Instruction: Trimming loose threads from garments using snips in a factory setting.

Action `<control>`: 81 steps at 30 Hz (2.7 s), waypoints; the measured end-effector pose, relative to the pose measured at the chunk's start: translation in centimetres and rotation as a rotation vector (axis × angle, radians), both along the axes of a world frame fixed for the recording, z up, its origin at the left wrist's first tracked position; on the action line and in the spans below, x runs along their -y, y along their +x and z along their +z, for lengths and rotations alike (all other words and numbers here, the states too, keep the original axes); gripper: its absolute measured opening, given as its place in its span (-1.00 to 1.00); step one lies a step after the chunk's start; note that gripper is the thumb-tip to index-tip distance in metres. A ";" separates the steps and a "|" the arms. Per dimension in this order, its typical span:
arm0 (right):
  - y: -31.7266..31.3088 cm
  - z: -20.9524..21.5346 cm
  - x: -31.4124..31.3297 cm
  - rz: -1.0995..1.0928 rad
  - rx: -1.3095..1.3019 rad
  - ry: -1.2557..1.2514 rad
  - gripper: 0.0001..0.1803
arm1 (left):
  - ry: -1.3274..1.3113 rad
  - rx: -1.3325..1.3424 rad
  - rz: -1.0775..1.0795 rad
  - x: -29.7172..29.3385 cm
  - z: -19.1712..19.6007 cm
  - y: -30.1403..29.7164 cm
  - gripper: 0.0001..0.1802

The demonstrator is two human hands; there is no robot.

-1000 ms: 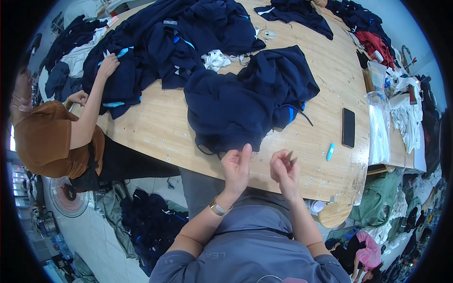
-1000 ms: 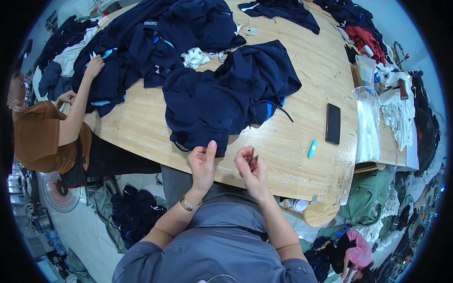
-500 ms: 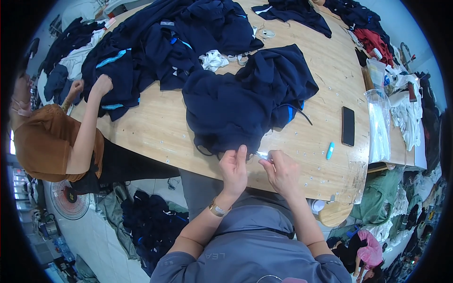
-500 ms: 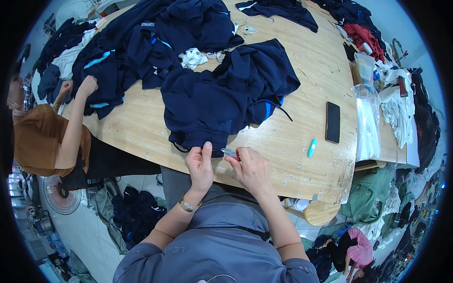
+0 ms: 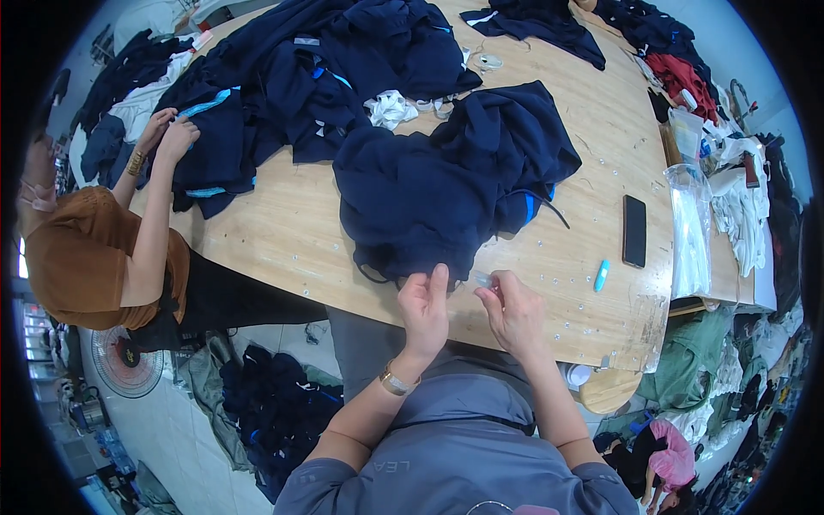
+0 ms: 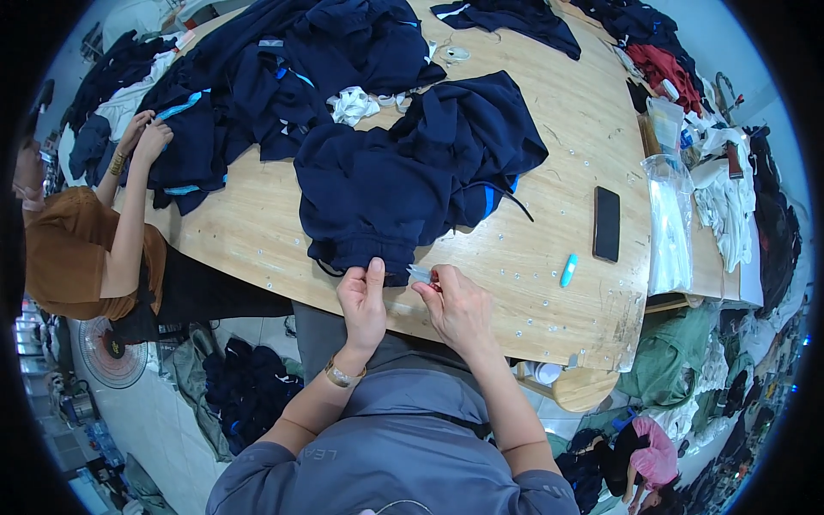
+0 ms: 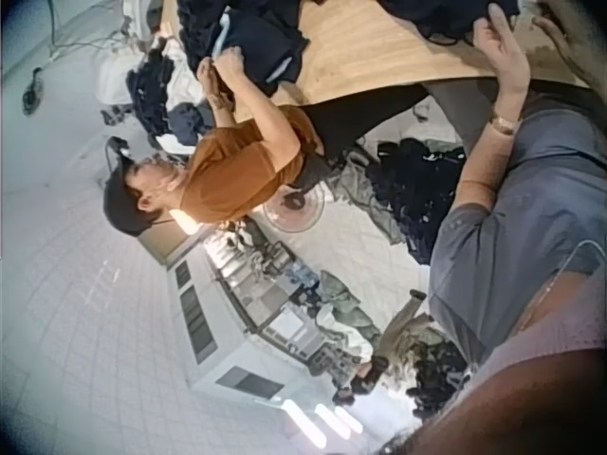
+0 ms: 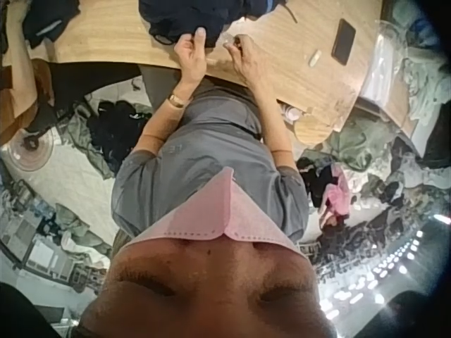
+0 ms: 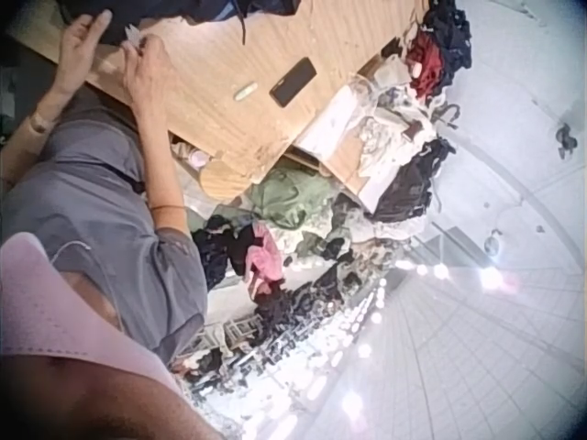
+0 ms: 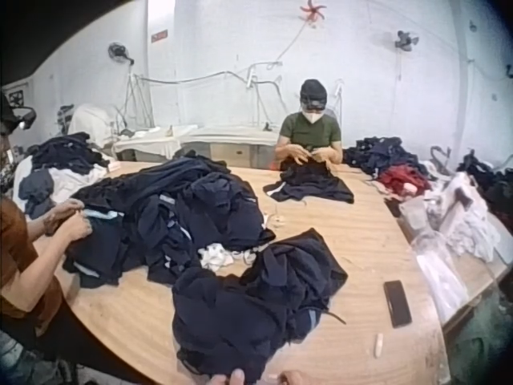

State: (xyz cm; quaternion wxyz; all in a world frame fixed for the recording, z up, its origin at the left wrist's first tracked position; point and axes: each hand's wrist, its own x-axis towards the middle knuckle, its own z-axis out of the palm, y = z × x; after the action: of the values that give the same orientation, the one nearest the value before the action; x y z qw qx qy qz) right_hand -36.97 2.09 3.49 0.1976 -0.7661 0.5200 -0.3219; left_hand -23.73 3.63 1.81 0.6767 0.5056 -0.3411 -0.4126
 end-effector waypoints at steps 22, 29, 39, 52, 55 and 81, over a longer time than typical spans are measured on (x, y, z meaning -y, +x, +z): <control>1.0 0.8 -1.4 0.097 0.502 -0.055 -0.84 | 0.021 -0.637 -0.167 0.6 1.3 0.2 -0.73; 2.0 1.3 0.1 -0.078 0.756 0.384 -0.92 | 0.047 -0.559 -0.090 0.2 0.7 -0.9 -0.85; 1.9 0.9 0.4 -0.071 0.672 0.448 -0.93 | 0.025 -0.460 -0.031 0.2 -0.7 -1.3 -0.87; 2.1 0.3 0.5 -0.170 0.559 0.369 -0.90 | -0.037 0.191 0.017 -0.6 -1.8 -1.4 -0.83; 2.0 -0.2 0.9 -0.176 0.576 0.370 -0.90 | -0.036 -0.012 -0.001 0.0 -0.8 -1.6 -0.82; 1.7 0.3 0.7 -0.082 1.391 0.911 -0.94 | -0.064 -0.131 -0.083 0.8 0.1 -1.4 -0.87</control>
State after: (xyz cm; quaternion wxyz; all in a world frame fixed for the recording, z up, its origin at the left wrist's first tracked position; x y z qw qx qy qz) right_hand -35.27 1.37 3.78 0.7527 -0.2178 0.3860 -0.4869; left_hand -25.12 2.79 1.88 0.6956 0.4409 -0.3299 -0.4614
